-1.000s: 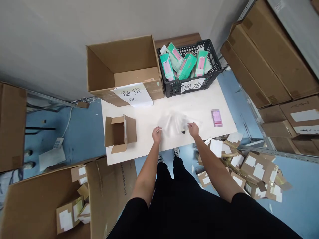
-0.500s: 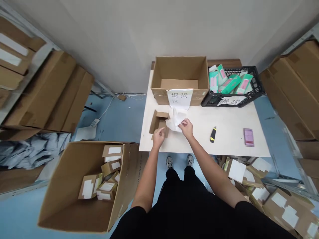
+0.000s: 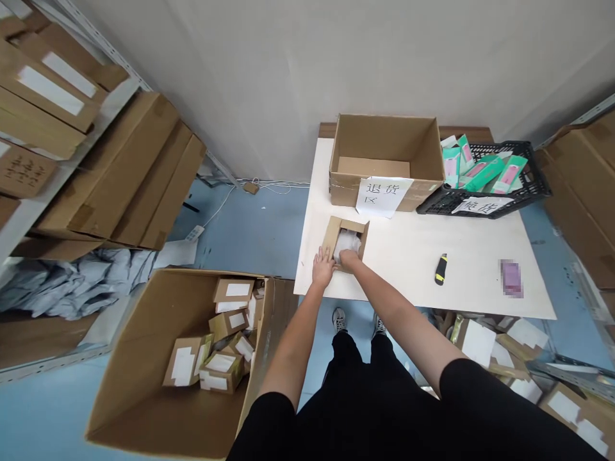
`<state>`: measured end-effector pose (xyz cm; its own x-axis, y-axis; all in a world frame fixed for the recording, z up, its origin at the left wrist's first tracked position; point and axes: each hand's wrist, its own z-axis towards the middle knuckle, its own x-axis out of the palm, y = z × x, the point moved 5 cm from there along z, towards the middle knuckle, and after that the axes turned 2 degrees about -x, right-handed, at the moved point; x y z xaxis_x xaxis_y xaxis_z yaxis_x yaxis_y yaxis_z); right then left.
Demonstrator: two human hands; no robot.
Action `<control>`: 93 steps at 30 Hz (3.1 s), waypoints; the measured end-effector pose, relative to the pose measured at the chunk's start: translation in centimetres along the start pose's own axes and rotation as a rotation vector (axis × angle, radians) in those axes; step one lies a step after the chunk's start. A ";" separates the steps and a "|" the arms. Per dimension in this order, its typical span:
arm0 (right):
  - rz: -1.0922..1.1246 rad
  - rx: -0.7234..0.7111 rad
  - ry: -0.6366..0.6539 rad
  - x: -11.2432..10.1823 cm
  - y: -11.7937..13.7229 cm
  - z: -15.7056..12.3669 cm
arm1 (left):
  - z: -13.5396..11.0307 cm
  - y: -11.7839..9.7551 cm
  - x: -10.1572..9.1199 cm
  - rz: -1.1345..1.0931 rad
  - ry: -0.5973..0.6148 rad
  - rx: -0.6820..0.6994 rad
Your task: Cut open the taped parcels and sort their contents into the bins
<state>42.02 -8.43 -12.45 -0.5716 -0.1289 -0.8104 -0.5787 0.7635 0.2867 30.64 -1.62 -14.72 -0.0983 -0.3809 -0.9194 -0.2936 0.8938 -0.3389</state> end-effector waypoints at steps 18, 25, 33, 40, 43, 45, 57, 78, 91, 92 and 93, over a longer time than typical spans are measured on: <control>0.178 0.254 -0.977 -8.0 -27.1 -26.6 | 5.5 -31.1 -2.9 -0.123 -0.287 0.408; 0.241 0.761 -1.199 -3.1 -46.5 -45.5 | 3.9 -59.9 5.8 -0.095 -0.023 0.763; 0.241 1.373 -1.147 8.7 -56.5 -67.2 | -9.7 -83.1 17.8 -0.016 0.195 1.267; 0.445 1.613 -0.966 16.0 -62.0 -75.7 | -14.8 -91.3 22.3 0.051 0.313 1.340; 0.427 1.473 -1.063 14.3 -63.2 -73.8 | -11.8 -90.1 21.5 0.039 0.364 1.260; 0.392 1.317 -1.129 11.6 -63.3 -70.5 | -9.0 -87.7 19.8 0.008 0.319 1.210; 0.250 0.151 -1.097 -7.6 -44.0 -39.1 | -0.3 -54.3 -0.4 -0.050 -0.218 0.510; 0.009 -1.181 -0.230 13.6 35.0 -21.5 | -50.7 13.9 -7.3 -0.153 -0.694 -1.102; -0.336 -0.983 0.087 21.9 48.5 3.7 | -39.6 36.3 -0.5 -0.523 -0.318 -1.305; -0.370 -0.949 0.125 23.3 49.1 6.4 | -37.7 38.6 0.5 -0.548 -0.289 -1.282; -0.404 -0.918 0.163 24.7 49.6 8.9 | -35.7 40.9 1.6 -0.569 -0.263 -1.256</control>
<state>4.40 31.83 -22.79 -0.2671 -0.4070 -0.8735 -0.9302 -0.1280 0.3441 -15.50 25.88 -22.97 0.4577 -0.4348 -0.7756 -0.8891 -0.2250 -0.3986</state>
